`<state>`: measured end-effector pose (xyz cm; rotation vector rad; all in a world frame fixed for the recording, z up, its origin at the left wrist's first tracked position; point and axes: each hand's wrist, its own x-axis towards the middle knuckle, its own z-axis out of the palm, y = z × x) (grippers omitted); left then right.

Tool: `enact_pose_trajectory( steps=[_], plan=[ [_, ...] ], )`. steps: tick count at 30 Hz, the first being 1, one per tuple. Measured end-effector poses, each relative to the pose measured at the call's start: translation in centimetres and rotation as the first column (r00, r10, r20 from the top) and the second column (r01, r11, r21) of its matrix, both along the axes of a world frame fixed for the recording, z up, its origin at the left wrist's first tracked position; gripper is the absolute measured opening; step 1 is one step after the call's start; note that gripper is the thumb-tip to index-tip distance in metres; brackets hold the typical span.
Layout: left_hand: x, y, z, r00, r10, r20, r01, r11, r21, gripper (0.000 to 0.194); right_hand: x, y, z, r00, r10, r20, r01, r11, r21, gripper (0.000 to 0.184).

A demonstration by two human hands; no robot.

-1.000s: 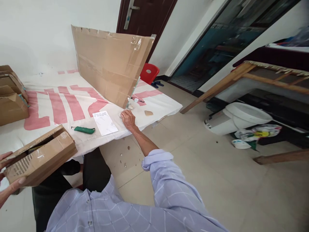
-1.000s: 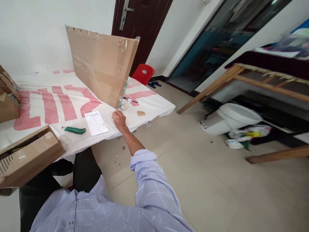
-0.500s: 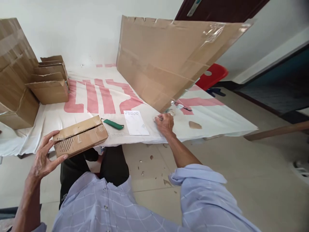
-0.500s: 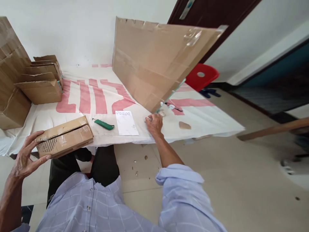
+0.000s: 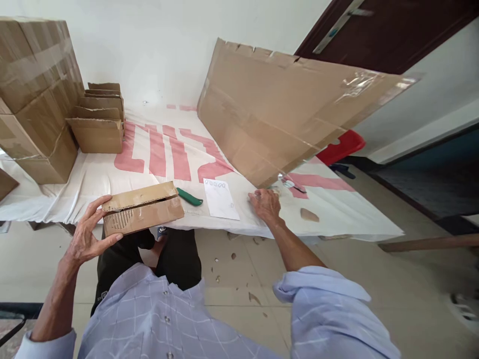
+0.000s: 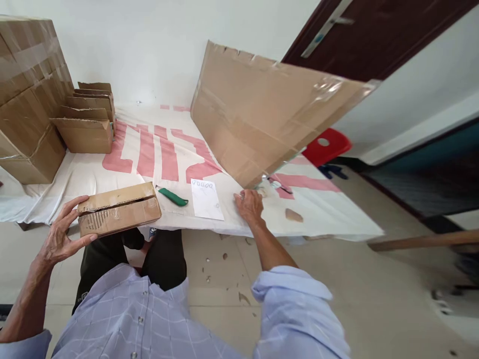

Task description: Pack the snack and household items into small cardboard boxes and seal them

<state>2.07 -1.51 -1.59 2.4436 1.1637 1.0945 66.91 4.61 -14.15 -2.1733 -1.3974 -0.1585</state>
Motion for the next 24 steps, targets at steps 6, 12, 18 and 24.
enact_pose_trajectory(
  steps=[6, 12, 18, 24],
  plan=[
    [0.2, 0.1, 0.3, 1.0, -0.009, 0.01, 0.01, 0.999, -0.042, 0.045, -3.3, 0.7, 2.2, 0.999, 0.04, 0.019, -0.042, 0.992, 0.116, 0.021],
    [0.3, 0.3, 0.7, 1.0, -0.019, 0.019, 0.021, 0.997, -0.078, 0.051, -13.7, 1.6, 7.5, 0.894, 0.448, -0.022, -0.408, 0.832, 0.376, 0.023],
    [0.2, 0.2, 0.4, 1.0, -0.018, 0.019, 0.019, 0.999, -0.051, 0.047, -24.5, -1.0, 13.6, 0.585, 0.811, -0.025, -0.732, 0.541, 0.414, 0.022],
    [0.0, -0.3, -0.4, 0.998, -0.045, 0.035, 0.044, 0.998, 0.038, 0.041, -27.2, -2.0, 15.6, 0.387, 0.921, -0.048, -0.879, 0.384, 0.283, 0.025]
  ],
)
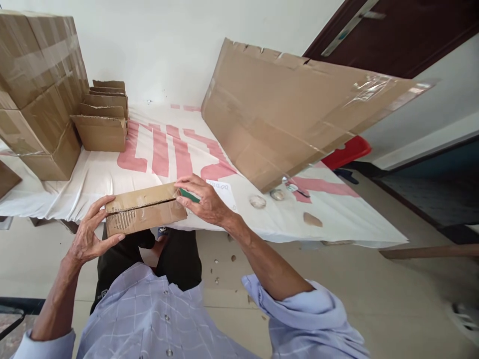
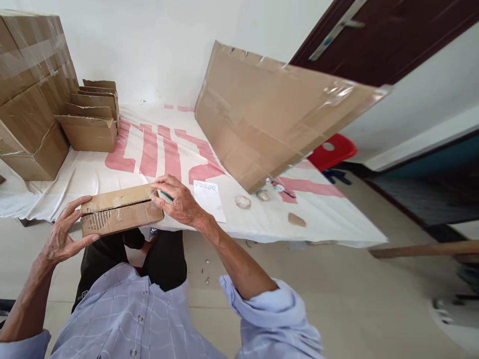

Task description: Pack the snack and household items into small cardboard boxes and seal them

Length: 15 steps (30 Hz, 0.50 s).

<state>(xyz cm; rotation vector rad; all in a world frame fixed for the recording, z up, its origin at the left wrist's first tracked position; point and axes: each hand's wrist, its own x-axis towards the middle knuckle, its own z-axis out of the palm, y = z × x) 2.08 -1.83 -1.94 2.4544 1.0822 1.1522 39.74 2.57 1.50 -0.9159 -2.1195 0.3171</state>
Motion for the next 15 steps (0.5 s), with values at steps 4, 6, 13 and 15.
enact_pose_trajectory(
  steps=[4, 6, 13, 15],
  plan=[
    [0.0, -0.1, -0.4, 1.0, -0.005, 0.015, 0.005, 0.999, 0.031, 0.042, 0.0, 0.1, -0.2, 0.998, 0.016, 0.059, -0.013, 0.999, -0.044, 0.027],
    [0.0, -0.1, -0.5, 1.0, -0.009, 0.029, 0.008, 0.999, 0.034, 0.042, -0.1, 0.2, -0.3, 0.999, 0.009, 0.051, -0.006, 0.999, -0.051, 0.025],
    [-0.1, 0.4, 0.0, 1.0, 0.013, 0.001, -0.013, 0.999, -0.043, 0.046, -0.6, 0.9, -0.8, 0.999, -0.013, -0.036, 0.014, 1.0, 0.004, 0.017],
    [-0.1, 0.5, 0.1, 1.0, 0.02, -0.005, -0.02, 0.998, -0.059, 0.047, -0.6, 1.2, -0.9, 0.999, -0.009, -0.049, 0.011, 0.999, 0.047, 0.017]
  ],
)
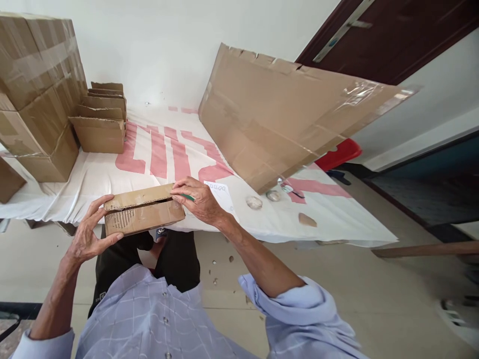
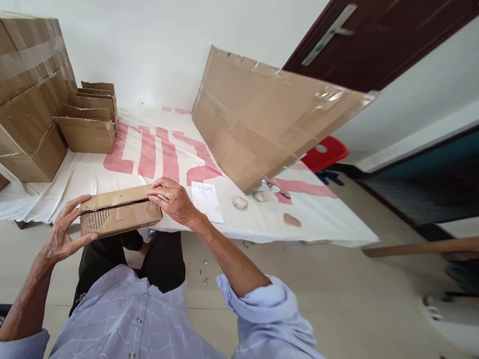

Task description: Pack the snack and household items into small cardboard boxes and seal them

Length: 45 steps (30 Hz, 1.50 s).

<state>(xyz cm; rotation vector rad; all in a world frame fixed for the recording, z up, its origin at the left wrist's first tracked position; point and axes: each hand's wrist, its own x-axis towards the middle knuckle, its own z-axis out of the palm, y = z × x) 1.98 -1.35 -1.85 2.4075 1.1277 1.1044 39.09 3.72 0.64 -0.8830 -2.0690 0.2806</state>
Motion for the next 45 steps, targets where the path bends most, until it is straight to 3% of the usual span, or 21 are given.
enact_pose_trajectory(
  steps=[4, 9, 15, 24, 34, 45],
  plan=[
    [0.1, 0.3, 0.1, 1.0, 0.013, 0.023, -0.012, 0.999, -0.038, 0.051, 0.0, 0.6, 0.1, 1.0, 0.018, 0.0, -0.018, 0.998, 0.064, 0.019],
    [0.0, 0.7, 0.6, 1.0, 0.01, 0.029, -0.007, 0.995, -0.099, 0.057, 0.1, 1.2, 0.5, 0.999, 0.048, 0.005, -0.049, 0.999, 0.019, 0.02],
    [-0.4, 1.5, 1.1, 1.0, -0.005, 0.007, 0.006, 0.99, -0.142, 0.057, -0.1, 1.3, 1.4, 0.992, 0.088, -0.092, -0.103, 0.979, -0.176, 0.022],
    [-0.3, 2.2, 1.8, 1.0, -0.031, 0.004, 0.031, 0.983, -0.18, 0.056, 0.1, 2.7, 2.4, 0.983, 0.122, -0.139, -0.171, 0.887, -0.43, 0.023],
    [-0.6, 2.7, 1.3, 0.999, -0.038, -0.003, 0.037, 0.985, -0.167, 0.055, 0.4, 2.8, 2.2, 0.98, 0.149, -0.13, -0.188, 0.905, -0.382, 0.013],
    [-0.3, 2.8, 2.0, 0.999, -0.018, 0.037, 0.027, 0.967, -0.252, 0.074, -0.1, 3.8, 1.2, 0.985, 0.013, -0.17, -0.068, 0.946, -0.317, 0.026]
  ],
)
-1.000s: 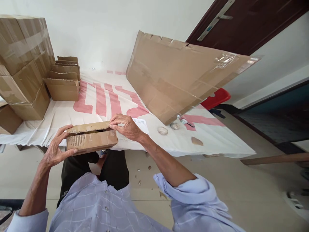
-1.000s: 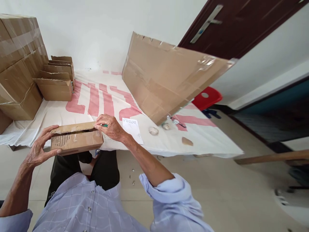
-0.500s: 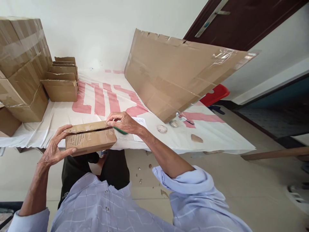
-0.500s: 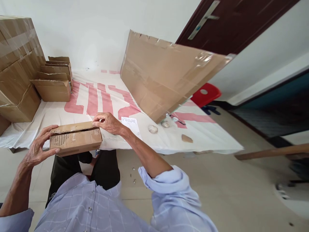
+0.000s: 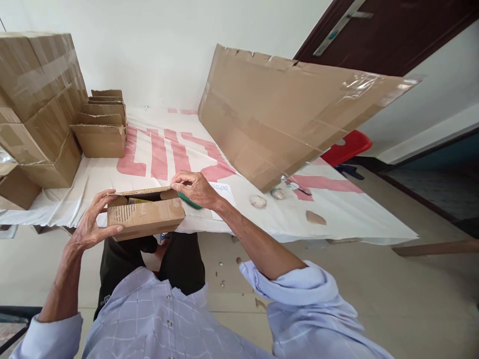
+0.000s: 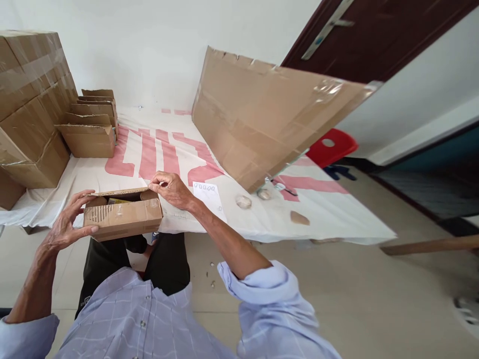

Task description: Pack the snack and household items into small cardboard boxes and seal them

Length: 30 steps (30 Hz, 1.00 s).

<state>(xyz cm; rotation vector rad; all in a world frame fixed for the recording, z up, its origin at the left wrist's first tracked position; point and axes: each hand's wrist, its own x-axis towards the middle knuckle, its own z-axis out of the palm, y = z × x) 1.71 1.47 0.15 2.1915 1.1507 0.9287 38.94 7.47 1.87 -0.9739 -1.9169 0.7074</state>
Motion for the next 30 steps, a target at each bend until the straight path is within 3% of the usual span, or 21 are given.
enact_pose_trajectory(
  steps=[3, 7, 10, 14, 17, 21, 25, 28, 30],
  plan=[
    [0.1, 0.1, 0.0, 1.0, 0.009, 0.026, -0.008, 0.999, -0.05, 0.082, -0.6, -0.7, 0.1, 0.997, -0.074, 0.024, 0.071, 0.991, 0.117, 0.024],
    [0.0, 0.4, -0.4, 0.998, 0.035, 0.049, -0.031, 0.996, -0.085, 0.091, -2.3, -2.5, 0.0, 0.976, -0.203, 0.084, 0.159, 0.917, 0.366, 0.024],
    [0.0, 0.8, -0.5, 0.998, 0.033, 0.05, -0.027, 0.994, -0.101, 0.098, -3.5, -3.5, -0.4, 0.955, -0.13, 0.267, 0.013, 0.917, 0.4, 0.014],
    [-0.1, 0.9, -0.7, 0.998, 0.002, 0.059, 0.005, 0.994, -0.109, 0.111, -4.3, -4.7, -0.5, 0.874, -0.098, 0.476, -0.101, 0.921, 0.376, 0.032],
    [-0.3, 0.6, -1.2, 0.998, -0.031, 0.062, 0.037, 0.994, -0.104, 0.121, -4.7, -7.1, -0.4, 0.851, -0.168, 0.497, -0.121, 0.859, 0.498, 0.003],
    [-0.5, 0.1, -2.1, 0.996, -0.059, 0.062, 0.064, 0.994, -0.085, 0.122, -5.4, -11.5, -1.6, 0.837, -0.139, 0.529, -0.246, 0.768, 0.592, 0.026],
    [-0.3, -0.5, -2.5, 0.995, -0.06, 0.079, 0.065, 0.996, -0.063, 0.119, -5.7, -13.0, -2.4, 0.859, -0.046, 0.511, -0.273, 0.802, 0.531, 0.023],
    [0.0, -0.8, -2.5, 0.996, -0.047, 0.07, 0.05, 0.997, -0.053, 0.116, -5.8, -11.2, -1.5, 0.871, 0.01, 0.491, -0.251, 0.868, 0.428, 0.022],
    [0.1, -0.9, -2.4, 0.997, -0.038, 0.061, 0.041, 0.998, -0.044, 0.116, -6.2, -9.3, -0.5, 0.842, -0.008, 0.54, -0.222, 0.906, 0.36, 0.009]
  ],
)
